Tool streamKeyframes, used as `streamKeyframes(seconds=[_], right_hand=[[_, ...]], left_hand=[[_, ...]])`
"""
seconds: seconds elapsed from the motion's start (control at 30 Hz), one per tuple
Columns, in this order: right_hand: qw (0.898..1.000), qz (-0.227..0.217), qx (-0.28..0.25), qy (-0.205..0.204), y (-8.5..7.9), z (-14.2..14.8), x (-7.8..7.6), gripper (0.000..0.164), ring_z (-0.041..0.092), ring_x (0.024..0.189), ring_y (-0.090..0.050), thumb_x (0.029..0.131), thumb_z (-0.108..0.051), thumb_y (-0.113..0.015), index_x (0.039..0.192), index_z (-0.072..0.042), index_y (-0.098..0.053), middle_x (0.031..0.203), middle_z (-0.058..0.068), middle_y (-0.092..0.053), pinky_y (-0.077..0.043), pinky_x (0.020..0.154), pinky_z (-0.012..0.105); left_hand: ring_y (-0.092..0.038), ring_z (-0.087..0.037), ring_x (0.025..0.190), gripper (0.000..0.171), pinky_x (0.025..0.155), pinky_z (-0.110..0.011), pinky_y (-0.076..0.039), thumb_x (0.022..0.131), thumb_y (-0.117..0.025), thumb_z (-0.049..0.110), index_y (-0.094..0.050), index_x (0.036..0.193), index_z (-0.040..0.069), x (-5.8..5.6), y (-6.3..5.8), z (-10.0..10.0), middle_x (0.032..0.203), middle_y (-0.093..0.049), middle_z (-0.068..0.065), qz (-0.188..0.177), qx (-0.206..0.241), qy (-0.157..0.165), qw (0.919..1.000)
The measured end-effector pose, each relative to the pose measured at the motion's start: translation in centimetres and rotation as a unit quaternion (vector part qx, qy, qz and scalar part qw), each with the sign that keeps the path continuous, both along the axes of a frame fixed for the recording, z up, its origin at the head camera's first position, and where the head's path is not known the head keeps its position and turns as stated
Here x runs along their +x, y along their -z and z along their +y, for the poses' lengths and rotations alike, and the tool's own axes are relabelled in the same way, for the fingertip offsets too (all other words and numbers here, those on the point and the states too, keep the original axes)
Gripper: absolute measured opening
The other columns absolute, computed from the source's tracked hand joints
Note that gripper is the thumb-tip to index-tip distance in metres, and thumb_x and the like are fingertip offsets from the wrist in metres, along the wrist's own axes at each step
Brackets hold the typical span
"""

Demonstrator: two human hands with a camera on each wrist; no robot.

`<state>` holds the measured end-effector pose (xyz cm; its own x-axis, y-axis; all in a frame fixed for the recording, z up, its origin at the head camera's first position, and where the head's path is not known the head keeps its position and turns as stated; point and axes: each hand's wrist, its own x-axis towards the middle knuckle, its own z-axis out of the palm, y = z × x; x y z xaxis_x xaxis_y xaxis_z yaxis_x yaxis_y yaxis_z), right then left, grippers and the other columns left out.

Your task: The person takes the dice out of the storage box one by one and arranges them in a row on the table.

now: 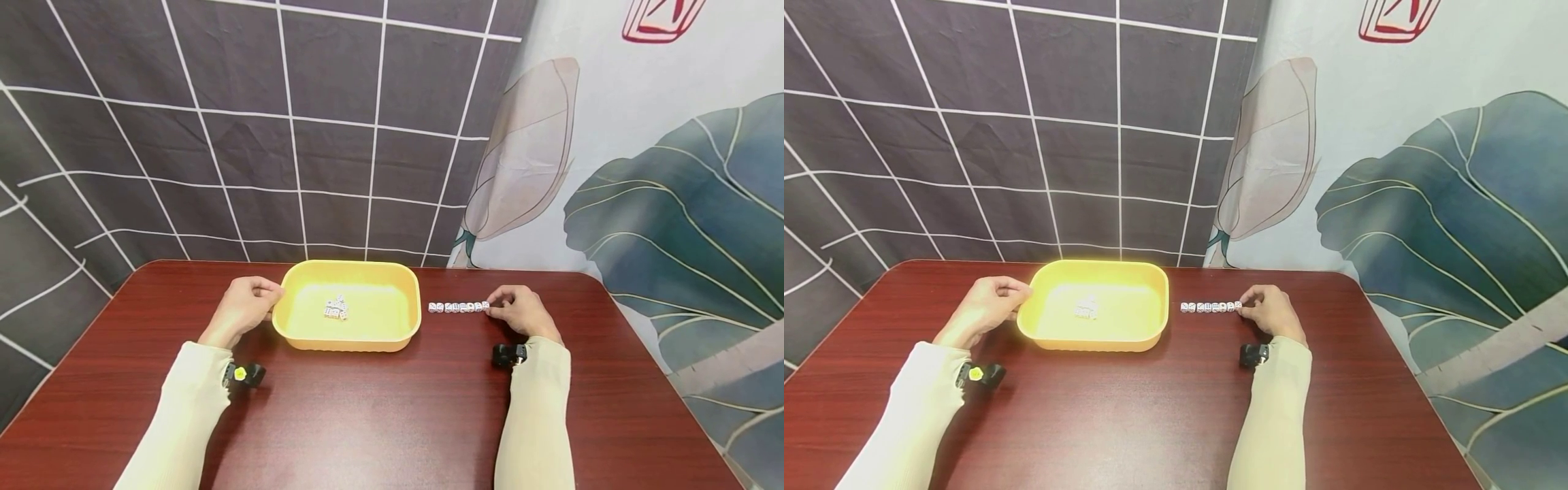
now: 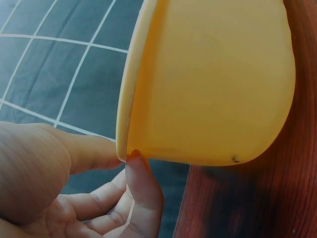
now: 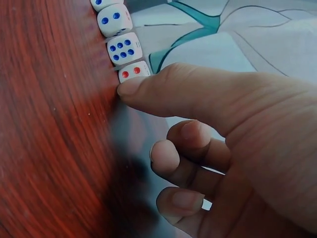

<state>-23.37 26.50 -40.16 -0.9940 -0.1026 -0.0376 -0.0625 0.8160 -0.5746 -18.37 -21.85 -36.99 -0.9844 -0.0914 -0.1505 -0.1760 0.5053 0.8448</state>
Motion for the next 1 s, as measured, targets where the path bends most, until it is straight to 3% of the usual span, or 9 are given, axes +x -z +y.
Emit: streamKeyframes(seconds=[0.53, 1.0], right_hand=[[1.000, -0.010, -0.008, 0.001, -1.6, -0.8, 0.3, 0.022, 0.020, 0.069, -0.049, 0.088, -0.009, -0.072, 0.110, -0.007, -0.072, 0.072, 0.002, -0.049, -0.041, 0.063, 0.031], [0.999, 0.040, -0.010, -0.036, -4.3, -2.7, 0.7, 0.029, 0.020, 0.072, -0.048, 0.091, -0.018, -0.073, 0.118, -0.006, -0.070, 0.074, 0.003, -0.047, -0.041, 0.073, 0.034]], left_hand=[[-0.068, -0.016, 0.080, 0.032, 0.068, -0.020, -0.058, 0.100, -0.059, 0.015, -0.065, 0.120, -0.009, -0.1, 0.0, 0.0, 0.111, -0.069, -0.025, 0.002, -0.002, 0.002, 1.0000], [-0.067, -0.015, 0.078, 0.033, 0.068, -0.020, -0.058, 0.100, -0.059, 0.016, -0.065, 0.121, -0.009, 0.1, -0.1, 0.0, 0.112, -0.068, -0.024, -0.006, -0.005, 0.000, 1.0000]])
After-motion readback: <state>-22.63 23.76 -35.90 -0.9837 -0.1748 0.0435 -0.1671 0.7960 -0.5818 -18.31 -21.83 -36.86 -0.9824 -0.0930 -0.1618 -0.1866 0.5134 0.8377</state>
